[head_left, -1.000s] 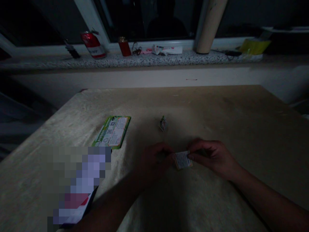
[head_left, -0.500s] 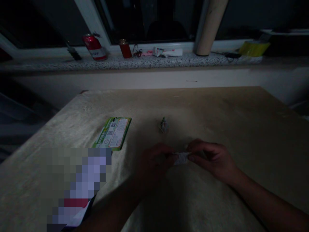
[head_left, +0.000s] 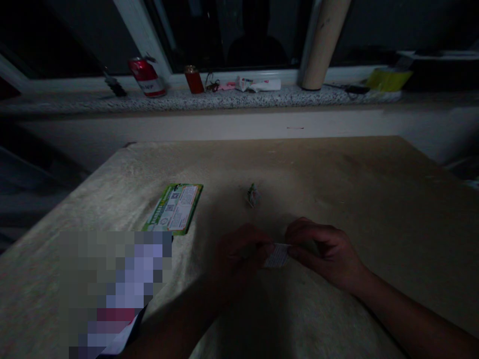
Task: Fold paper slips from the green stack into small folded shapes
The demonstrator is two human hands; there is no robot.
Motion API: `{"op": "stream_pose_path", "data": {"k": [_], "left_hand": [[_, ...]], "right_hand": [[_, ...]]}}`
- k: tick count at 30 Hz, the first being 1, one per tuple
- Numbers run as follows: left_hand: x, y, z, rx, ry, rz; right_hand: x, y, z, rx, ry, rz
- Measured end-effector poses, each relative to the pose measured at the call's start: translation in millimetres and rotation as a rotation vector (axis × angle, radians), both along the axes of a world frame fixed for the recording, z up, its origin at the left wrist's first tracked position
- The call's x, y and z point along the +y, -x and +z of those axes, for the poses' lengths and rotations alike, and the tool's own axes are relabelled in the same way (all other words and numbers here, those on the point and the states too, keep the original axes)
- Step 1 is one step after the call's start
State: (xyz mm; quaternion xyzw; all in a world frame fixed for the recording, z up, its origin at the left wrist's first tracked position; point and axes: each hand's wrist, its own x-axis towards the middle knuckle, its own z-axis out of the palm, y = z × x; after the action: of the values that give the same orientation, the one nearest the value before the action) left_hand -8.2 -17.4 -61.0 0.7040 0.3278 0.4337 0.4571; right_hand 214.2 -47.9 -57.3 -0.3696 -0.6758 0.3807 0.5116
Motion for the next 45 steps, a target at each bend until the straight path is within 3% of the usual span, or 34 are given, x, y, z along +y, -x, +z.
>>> {"op": "stream_pose_path", "data": {"k": [8,15,24,30,36,45], "left_hand": [[-1.0,-3.6,8.9,0.088,0.117,0.025],[0.3,0.0,3.3,0.076,0.331,-0.086],[7.9,-1.5,5.8,-0.105,0.693,-0.384],[4.9,0.3,11.0,-0.081,0.827,-0.599],[0.6,-1.8,12.9,0.008,0.898,-0.591],[-1.5,-5.2,9.9,0.092,0.888,-0.563]], "right_hand": [[-1.9,1.0,-1.9,-0.007,0.066,-0.06],[-1.4,-1.2,-3.4,-0.035,0.101,-0.08],[-1.8,-2.9,-2.4,0.035,0.128,0.028],[-2.1,-6.6,-4.0,0.158,0.248,0.28],[-3.3,-9.0,-6.3,0.226,0.393,0.409],[-2.6,-9.2,-6.8,0.222,0.41,0.435]]}}
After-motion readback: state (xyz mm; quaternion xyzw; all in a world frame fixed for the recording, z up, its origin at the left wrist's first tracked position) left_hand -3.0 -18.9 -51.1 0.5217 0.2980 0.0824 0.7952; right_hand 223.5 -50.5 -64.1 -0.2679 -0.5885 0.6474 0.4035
